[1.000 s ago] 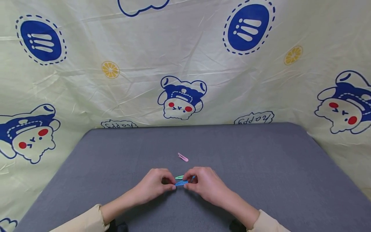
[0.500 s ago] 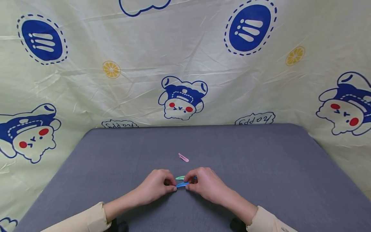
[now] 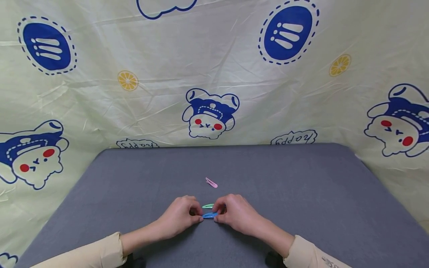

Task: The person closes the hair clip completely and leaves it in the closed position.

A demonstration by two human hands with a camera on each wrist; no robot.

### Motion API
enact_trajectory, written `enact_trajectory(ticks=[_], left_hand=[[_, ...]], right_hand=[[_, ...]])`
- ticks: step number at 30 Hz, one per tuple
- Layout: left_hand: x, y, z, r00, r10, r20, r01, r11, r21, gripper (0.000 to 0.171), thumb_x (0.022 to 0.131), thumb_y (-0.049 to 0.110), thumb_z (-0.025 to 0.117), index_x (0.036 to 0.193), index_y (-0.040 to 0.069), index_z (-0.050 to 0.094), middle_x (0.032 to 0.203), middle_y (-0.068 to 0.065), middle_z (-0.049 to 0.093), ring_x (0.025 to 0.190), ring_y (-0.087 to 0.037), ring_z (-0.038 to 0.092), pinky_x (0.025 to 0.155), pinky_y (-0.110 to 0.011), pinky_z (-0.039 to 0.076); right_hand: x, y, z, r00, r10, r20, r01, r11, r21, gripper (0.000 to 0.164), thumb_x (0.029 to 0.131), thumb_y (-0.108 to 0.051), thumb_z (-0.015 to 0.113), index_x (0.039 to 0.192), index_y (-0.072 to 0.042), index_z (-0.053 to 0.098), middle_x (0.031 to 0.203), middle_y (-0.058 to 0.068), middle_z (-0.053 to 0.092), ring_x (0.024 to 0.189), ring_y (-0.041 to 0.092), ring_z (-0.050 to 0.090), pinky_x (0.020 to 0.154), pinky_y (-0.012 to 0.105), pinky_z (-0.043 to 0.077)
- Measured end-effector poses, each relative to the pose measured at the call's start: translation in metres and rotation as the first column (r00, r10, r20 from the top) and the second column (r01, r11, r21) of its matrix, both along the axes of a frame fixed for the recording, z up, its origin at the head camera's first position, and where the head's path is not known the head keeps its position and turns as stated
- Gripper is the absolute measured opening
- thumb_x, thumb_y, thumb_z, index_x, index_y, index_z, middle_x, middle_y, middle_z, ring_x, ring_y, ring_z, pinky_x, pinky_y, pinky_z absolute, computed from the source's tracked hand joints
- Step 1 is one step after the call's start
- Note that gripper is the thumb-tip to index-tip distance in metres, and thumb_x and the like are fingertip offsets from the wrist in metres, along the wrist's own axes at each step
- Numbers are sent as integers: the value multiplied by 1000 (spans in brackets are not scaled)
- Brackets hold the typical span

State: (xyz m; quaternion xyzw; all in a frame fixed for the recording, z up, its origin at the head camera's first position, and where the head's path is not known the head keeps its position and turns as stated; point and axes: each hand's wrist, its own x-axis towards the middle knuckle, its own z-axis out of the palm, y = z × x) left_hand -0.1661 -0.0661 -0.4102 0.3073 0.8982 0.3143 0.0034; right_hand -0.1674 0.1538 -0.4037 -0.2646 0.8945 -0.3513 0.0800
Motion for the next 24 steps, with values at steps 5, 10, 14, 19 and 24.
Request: enact_trajectory(ticks=[5,10,14,19,24], left_hand=[[0,0,-3,1000,0,-22,0,1000,-5,10,76,7,81,75,14,73,72,13,55,73,-4,49,65,-19,40],[0,0,-4,1000,2,-20,-2,1000,-6,11,77,8,82,74,14,73,73,12,55,74,-4,48,66,-20,40],[2,0,-3,1000,1,-22,-2,1000,-13,12,77,8,82,74,15,72,74,13,55,75,-4,49,66,-20,41],[3,-1,0,1000,1,-21,-2,1000,-30,13,77,9,82,74,16,71,74,13,55,75,-4,49,66,-20,41],[4,-1,3,1000,4,0,-4,999,-36,12,76,10,83,76,15,72,75,13,56,76,-4,50,67,-21,42]], right_hand=[[0,0,-1,1000,6,25,-6,1000,-10,13,79,-14,82,84,-19,71,71,-13,60,63,5,54,55,26,46],[0,0,-1,999,5,44,-4,1000,-15,13,78,-14,81,84,-18,71,70,-12,60,62,5,54,54,26,46],[0,0,-1,998,3,60,-2,1000,-13,13,79,-13,81,85,-17,71,70,-12,60,63,5,55,55,25,45],[-1,1,-2,998,10,66,-9,1000,-9,13,79,-12,80,87,-17,71,71,-12,60,62,5,54,55,25,45],[-1,3,-2,995,17,100,-13,999,-38,13,81,-11,79,90,-15,71,72,-10,60,63,7,55,56,24,45]])
